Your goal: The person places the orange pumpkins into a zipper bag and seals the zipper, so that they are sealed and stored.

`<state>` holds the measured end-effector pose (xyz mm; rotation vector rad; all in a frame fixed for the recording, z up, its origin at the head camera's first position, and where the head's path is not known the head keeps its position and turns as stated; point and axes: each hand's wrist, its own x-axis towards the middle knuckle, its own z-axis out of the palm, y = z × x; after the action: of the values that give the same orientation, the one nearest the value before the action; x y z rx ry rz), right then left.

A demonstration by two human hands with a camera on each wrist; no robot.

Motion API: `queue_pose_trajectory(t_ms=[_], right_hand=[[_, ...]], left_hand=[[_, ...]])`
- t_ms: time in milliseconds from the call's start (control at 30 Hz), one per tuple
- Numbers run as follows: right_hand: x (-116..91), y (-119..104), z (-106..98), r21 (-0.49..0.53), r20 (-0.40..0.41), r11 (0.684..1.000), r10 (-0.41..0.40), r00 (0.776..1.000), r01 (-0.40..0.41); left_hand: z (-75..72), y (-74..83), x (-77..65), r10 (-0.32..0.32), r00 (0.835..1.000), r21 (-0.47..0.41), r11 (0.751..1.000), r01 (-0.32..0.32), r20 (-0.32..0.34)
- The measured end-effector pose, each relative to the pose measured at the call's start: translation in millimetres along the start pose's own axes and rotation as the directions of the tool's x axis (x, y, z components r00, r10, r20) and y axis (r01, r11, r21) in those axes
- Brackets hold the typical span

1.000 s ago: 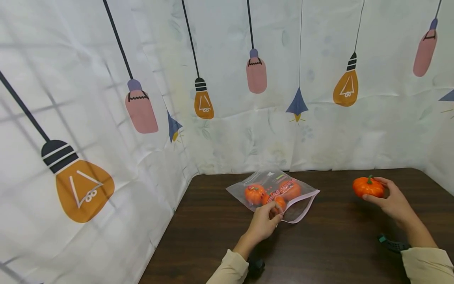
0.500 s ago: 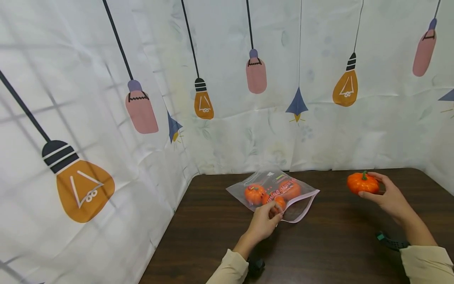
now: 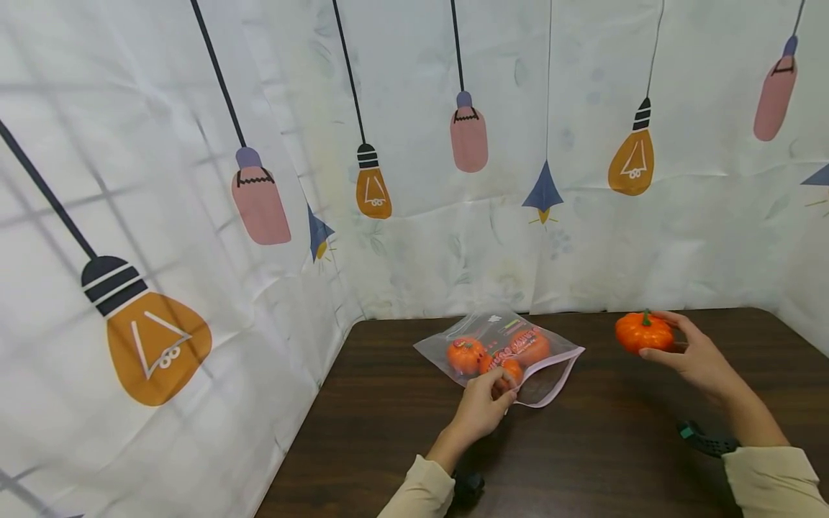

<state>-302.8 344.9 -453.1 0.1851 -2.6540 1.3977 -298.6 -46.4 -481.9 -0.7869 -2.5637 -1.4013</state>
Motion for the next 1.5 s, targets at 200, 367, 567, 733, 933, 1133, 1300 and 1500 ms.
queue_pose_trajectory(t_ms=[200, 367, 567, 733, 933, 1133, 1300, 1500], right_hand=[[-1, -12, 4, -0.008, 0.020, 0.999, -0.048, 0.999, 0.048], [-1, -19, 9, 0.006, 0.037, 0.995, -0.100, 0.994, 0.099], [-1, -25, 15, 0.043, 0.072, 0.996, -0.083, 0.994, 0.080], [-1, -27, 18, 0.077, 0.101, 0.995, -0.077, 0.992, 0.069], [0, -30, 22, 0.084, 0.121, 0.992, -0.107, 0.987, 0.097], [0, -33, 28, 0.089, 0.143, 0.988, -0.139, 0.980, 0.127], [0, -38, 33, 0.117, 0.171, 0.986, -0.141, 0.975, 0.122], [1, -42, 38, 0.110, 0.188, 0.983, -0.164, 0.968, 0.146]], left_hand=[[0.6, 0.5, 0.5, 0.000, 1.000, -0.006, 1.000, 0.000, 0.002], [0.8, 0.1, 0.0, 0.003, 1.000, -0.009, 1.000, -0.003, -0.002], [0.9, 0.4, 0.3, 0.000, 1.000, -0.016, 1.000, 0.000, 0.000], [0.9, 0.9, 0.9, -0.009, 1.000, -0.023, 1.000, 0.010, 0.007], [0.2, 2.0, 0.8, -0.011, 1.000, -0.023, 1.000, 0.011, 0.007], [-0.8, 2.4, 0.2, -0.016, 1.000, -0.020, 1.000, 0.016, 0.004], [-0.9, 1.0, 0.2, -0.007, 1.000, -0.021, 1.000, 0.007, 0.002], [-1.5, 1.1, 0.0, -0.009, 1.000, -0.023, 1.000, 0.009, 0.003]])
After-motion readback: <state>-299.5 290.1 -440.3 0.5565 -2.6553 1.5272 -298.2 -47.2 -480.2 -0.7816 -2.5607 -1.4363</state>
